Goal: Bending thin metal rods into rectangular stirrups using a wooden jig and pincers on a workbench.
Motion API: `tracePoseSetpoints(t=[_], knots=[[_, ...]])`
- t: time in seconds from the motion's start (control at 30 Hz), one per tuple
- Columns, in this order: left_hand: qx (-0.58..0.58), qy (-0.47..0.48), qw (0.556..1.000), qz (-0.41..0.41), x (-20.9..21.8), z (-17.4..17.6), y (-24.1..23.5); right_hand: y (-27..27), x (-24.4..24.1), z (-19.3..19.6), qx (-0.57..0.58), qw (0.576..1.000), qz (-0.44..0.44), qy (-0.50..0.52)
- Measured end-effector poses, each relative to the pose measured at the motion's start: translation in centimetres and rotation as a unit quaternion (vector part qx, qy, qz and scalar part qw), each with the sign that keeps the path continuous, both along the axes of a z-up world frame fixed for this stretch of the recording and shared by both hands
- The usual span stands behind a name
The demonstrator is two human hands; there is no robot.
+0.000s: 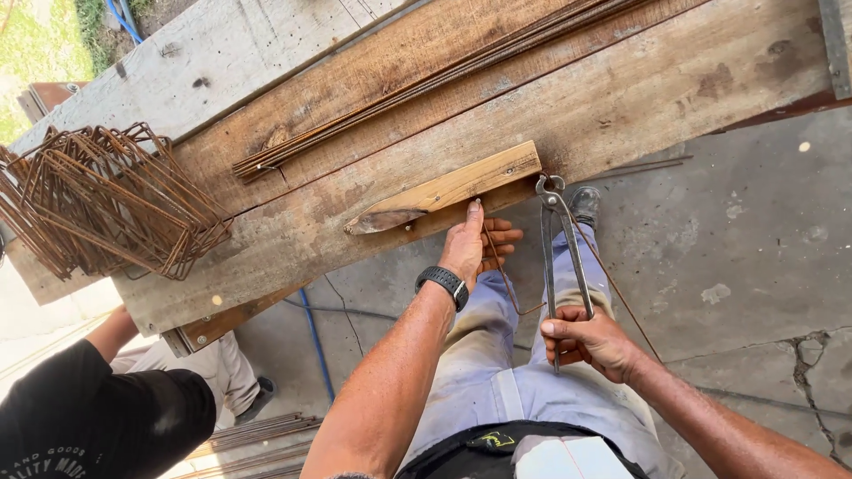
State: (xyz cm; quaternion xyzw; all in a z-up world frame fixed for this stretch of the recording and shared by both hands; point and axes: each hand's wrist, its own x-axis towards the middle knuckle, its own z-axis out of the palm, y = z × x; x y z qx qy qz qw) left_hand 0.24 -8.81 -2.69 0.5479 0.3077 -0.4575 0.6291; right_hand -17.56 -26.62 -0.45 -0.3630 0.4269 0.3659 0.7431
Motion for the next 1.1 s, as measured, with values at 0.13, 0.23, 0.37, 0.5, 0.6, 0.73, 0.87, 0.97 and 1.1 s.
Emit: tracePoseSetpoints(t=[0.13, 0.23, 0.37, 0.5, 0.6, 0.73, 0.87, 0.97, 1.1], knots=[[0.004, -0.009, 1.000, -0.014, 0.3, 0.0, 0.1, -1.1, 0.1, 0.6, 0.024, 1.000, -0.010, -0.007], [0.015, -0.003, 1.000, -0.014, 0.2, 0.4, 0.0, -2.6, -0.2, 2.0, 0.070, 0.997, -0.011, -0.038], [0.039, 0.019, 0.999, -0.007, 1.0, 3.1, -0.5, -3.0, 0.3, 5.4, 0.128, 0.989, -0.040, -0.060], [0.069, 0.042, 0.997, 0.004, 1.6, 4.9, -1.0, -2.5, -0.1, 6.5, 0.129, 0.989, -0.059, -0.031], [0.072, 0.039, 0.997, -0.002, 1.7, 4.8, -1.0, -1.9, -0.5, 6.1, 0.118, 0.991, -0.058, -0.002], [0.074, 0.039, 0.996, -0.012, 1.7, 4.7, -0.9, -1.0, -0.3, 5.0, 0.093, 0.994, -0.044, 0.043], [0.067, 0.036, 0.997, -0.017, 1.8, 4.6, -0.7, 0.2, -0.7, 3.6, 0.083, 0.994, -0.052, 0.040], [0.070, 0.032, 0.997, -0.026, 1.8, 4.6, -0.9, 1.0, -1.1, 2.7, 0.093, 0.992, -0.071, 0.039], [0.065, 0.021, 0.997, -0.035, 1.8, 4.7, -0.8, 2.0, -1.4, 2.2, 0.104, 0.990, -0.087, 0.033]])
